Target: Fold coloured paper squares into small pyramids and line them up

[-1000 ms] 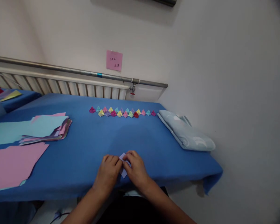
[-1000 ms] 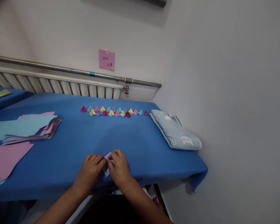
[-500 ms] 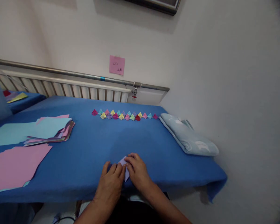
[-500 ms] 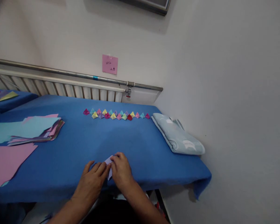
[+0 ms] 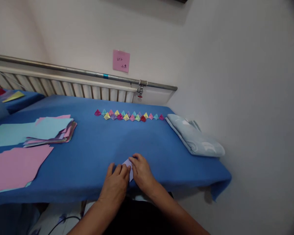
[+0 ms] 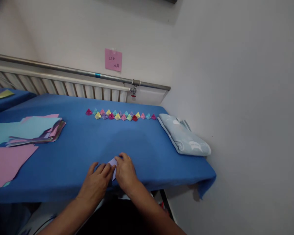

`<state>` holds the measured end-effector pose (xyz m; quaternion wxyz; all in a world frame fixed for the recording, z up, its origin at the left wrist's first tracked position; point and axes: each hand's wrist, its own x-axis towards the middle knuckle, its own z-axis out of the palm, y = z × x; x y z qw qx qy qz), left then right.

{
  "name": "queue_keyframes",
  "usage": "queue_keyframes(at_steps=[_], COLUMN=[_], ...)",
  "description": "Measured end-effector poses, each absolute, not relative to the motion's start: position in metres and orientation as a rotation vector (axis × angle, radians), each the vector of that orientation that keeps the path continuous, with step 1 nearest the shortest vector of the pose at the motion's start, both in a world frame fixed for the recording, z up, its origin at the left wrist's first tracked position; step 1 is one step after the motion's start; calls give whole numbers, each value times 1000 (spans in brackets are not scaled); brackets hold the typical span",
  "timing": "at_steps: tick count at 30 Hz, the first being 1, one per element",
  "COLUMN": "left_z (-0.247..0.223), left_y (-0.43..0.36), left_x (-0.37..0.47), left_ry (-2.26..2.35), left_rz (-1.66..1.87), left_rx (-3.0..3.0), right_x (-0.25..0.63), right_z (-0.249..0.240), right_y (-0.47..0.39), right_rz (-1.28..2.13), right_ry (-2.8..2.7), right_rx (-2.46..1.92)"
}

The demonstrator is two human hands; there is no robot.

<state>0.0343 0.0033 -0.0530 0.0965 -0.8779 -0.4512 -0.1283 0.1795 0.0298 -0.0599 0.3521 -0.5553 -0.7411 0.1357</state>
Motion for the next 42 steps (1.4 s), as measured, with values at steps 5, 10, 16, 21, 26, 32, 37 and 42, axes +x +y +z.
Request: queue_keyframes(at_steps=[5,10,16,21,26,32,37,42], left_z=[-46,-13,16,21,25,23,15,2], left_y=[5,25,77,96,107,123,111,73], left_x=[34,30,45,60,67,51,14,3], left_ry=[-1386,-1383,-1108,-1033,-1164,-1535,-1875,-2093], left_rz=[-340,-94,183,299,441,445,-47,-856], left_rx=[-2643,-2825,-3082,-3165,-3197,-3295,-3453,-3475], right_x=[186,213,232,235,234,234,229,202], right_z=[-51,-43,-38,-35,-37,-37,-29,-15], right_y=[35,22,2,3,7,7,3,2], right_rz=[414,502,679,736,726,738,868,1290], right_ry=[-1856,-1702,-1479,-1440,-1445,-1432,-1327,-1107], right_rx=[-1363,-1358,-1381,-1371,-1361,-1362,-1383,-1268])
